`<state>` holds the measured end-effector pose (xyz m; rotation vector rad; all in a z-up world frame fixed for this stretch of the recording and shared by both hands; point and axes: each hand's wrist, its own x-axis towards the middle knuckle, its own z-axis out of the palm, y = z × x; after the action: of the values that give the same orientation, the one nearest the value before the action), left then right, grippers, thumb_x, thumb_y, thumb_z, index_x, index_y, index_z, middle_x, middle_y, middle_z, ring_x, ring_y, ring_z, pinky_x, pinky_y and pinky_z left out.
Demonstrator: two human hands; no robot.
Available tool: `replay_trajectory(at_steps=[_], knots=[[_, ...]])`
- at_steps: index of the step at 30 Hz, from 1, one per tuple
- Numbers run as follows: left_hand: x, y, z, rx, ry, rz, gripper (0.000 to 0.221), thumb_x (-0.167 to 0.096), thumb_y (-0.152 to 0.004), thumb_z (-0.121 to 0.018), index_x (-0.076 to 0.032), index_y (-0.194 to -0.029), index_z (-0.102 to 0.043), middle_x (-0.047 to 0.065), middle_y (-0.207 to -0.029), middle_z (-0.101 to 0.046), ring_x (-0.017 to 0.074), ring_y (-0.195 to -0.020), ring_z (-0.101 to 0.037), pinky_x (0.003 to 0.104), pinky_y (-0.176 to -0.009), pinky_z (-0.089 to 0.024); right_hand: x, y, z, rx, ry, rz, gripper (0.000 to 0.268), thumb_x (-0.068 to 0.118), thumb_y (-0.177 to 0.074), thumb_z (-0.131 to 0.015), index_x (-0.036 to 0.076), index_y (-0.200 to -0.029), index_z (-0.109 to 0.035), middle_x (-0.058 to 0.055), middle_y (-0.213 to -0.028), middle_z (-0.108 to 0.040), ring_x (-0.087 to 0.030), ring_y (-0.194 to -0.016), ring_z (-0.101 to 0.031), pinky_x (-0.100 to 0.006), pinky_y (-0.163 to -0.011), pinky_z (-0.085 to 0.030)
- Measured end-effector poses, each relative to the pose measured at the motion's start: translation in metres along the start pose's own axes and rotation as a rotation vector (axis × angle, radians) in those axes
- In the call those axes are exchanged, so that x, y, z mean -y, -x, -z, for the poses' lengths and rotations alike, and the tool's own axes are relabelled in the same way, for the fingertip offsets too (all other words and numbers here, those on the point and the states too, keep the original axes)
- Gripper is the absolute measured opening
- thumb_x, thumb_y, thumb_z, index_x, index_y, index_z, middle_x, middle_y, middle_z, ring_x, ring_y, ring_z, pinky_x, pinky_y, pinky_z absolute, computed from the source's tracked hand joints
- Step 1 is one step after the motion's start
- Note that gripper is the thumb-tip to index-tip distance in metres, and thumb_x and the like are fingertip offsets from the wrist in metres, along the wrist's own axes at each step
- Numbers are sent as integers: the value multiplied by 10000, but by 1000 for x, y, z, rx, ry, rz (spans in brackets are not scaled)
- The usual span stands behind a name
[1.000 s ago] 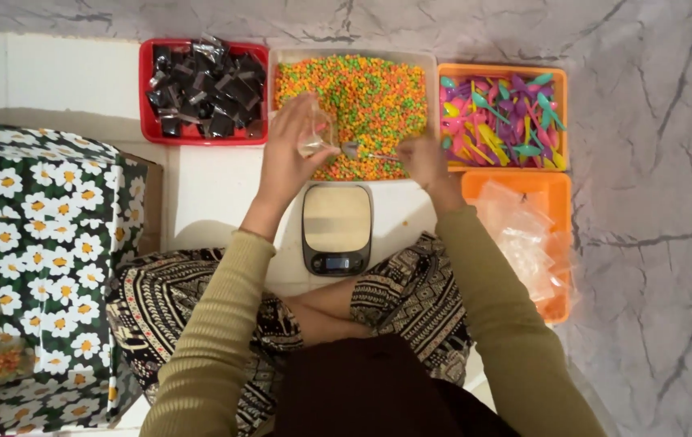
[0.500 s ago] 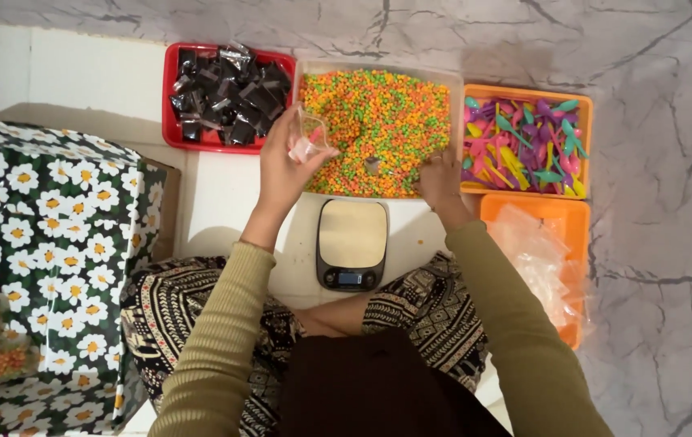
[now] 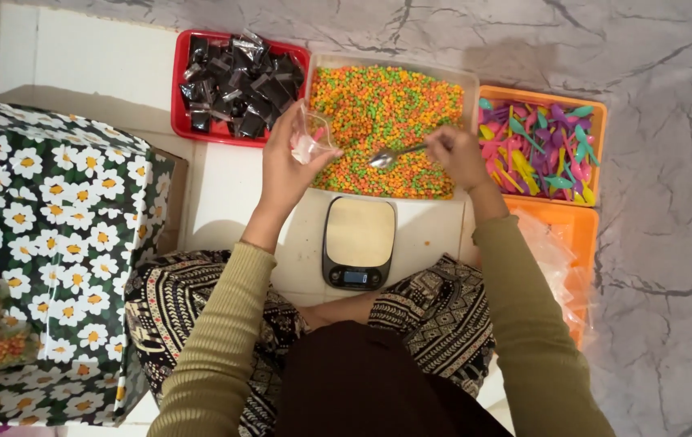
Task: Packaging small colorful items into plastic bags by scooping them from a container, weighing them on a scale, and sealing the bags.
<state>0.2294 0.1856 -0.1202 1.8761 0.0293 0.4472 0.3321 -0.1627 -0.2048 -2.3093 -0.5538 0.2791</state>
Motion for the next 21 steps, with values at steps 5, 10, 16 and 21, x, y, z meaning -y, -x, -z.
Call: replay_trajectory(at_steps=[5, 10, 16, 21], knots=[[2, 0, -2, 9, 6, 2, 933, -196, -676, -1022, -102, -1458, -521, 174, -1319, -606, 417, -1254, -601, 541, -1080, -470, 62, -33, 6, -373, -263, 38, 194, 160, -1122, -618, 61, -1006, -737, -119, -741, -726, -170, -686, -704, -288, -616, -557], [-2, -3, -4, 14, 22, 10, 938, -204, -677, -1023, -87, -1457, -516, 189, -1325, -603, 420, -1269, -593, 545, -1093, -459, 82, -60, -31, -438, -245, 68, 214, 168, -1105, -620, 3, -1050, -744, -171, -873, -756, -280, -814, -770, -359, -710, -641], [-2, -8, 8, 33, 2, 7, 914, -197, -681, -1019, -71, -1446, -534, 199, -1336, -604, 425, -1278, -586, 548, -1119, -439, 60, -44, -66, -265, -398, -150, 274, 241, -1104, -619, 1, -1047, -739, -171, -884, -754, -267, -831, -765, -367, -742, -653], [12, -7, 2, 16, -63, -48, 915, -228, -662, -1034, -72, -1423, -550, 184, -1328, -613, 416, -1269, -589, 515, -1104, -455, 10, -16, -87, -188, -654, -433, 348, 346, -1068, -667, 10, -1072, -757, -163, -901, -764, -229, -819, -781, -316, -738, -680]])
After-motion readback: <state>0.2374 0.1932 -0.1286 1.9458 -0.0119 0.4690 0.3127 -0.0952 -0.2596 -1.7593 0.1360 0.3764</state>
